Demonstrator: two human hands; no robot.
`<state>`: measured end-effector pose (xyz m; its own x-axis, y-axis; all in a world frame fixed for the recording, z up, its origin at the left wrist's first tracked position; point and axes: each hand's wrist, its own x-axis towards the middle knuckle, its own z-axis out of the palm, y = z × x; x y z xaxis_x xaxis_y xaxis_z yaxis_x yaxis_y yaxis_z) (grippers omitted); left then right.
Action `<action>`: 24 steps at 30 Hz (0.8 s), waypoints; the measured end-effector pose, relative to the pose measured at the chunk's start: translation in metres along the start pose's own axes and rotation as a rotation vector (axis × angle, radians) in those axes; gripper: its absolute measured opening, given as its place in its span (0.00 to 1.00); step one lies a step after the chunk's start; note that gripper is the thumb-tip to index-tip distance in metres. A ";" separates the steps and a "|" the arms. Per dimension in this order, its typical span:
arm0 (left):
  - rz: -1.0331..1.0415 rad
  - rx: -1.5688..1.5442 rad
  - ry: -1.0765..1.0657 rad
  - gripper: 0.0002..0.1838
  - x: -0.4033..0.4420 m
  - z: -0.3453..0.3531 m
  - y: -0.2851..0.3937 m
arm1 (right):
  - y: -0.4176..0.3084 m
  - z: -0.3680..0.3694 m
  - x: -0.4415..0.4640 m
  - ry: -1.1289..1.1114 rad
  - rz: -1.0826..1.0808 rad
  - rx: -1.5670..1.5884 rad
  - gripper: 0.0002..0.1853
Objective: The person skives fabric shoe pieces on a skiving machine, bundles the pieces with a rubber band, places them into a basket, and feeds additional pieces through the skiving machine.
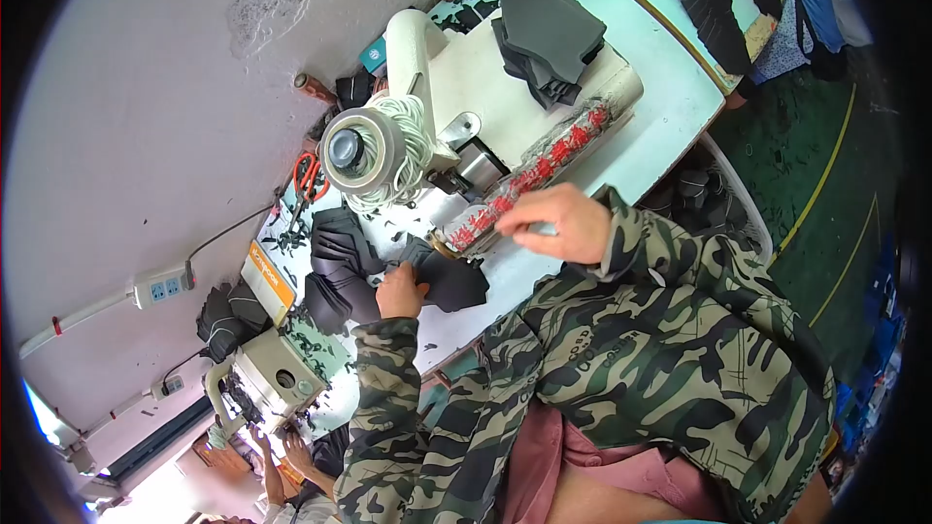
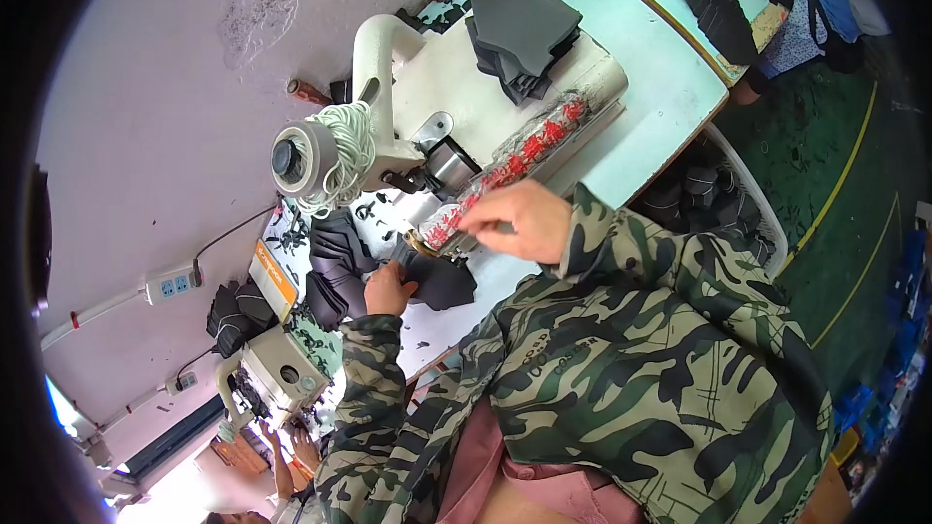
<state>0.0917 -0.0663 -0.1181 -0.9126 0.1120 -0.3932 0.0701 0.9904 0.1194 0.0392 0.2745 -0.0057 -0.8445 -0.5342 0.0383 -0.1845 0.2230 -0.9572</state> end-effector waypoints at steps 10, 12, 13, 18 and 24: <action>0.098 -1.056 -0.480 0.06 0.012 -0.134 0.074 | 0.021 0.031 0.004 -0.092 0.327 0.284 0.19; -0.035 -0.880 -0.437 0.11 0.022 -0.131 0.077 | 0.026 0.038 0.008 -0.035 0.303 0.206 0.20; -0.036 -0.880 -0.439 0.11 0.026 -0.135 0.078 | 0.028 0.041 0.011 0.015 0.287 0.191 0.20; 0.015 -0.653 -0.441 0.13 0.046 -0.150 0.079 | 0.028 0.048 0.008 0.092 0.302 0.266 0.20; 0.291 -0.589 -0.155 0.17 0.088 -0.136 0.096 | 0.002 -0.004 0.007 0.080 -0.013 -0.225 0.16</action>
<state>-0.0362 0.0278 -0.0170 -0.8185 0.4214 -0.3906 0.0328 0.7130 0.7004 0.0314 0.2743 -0.0064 -0.8766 -0.4743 0.0812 -0.2955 0.3973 -0.8688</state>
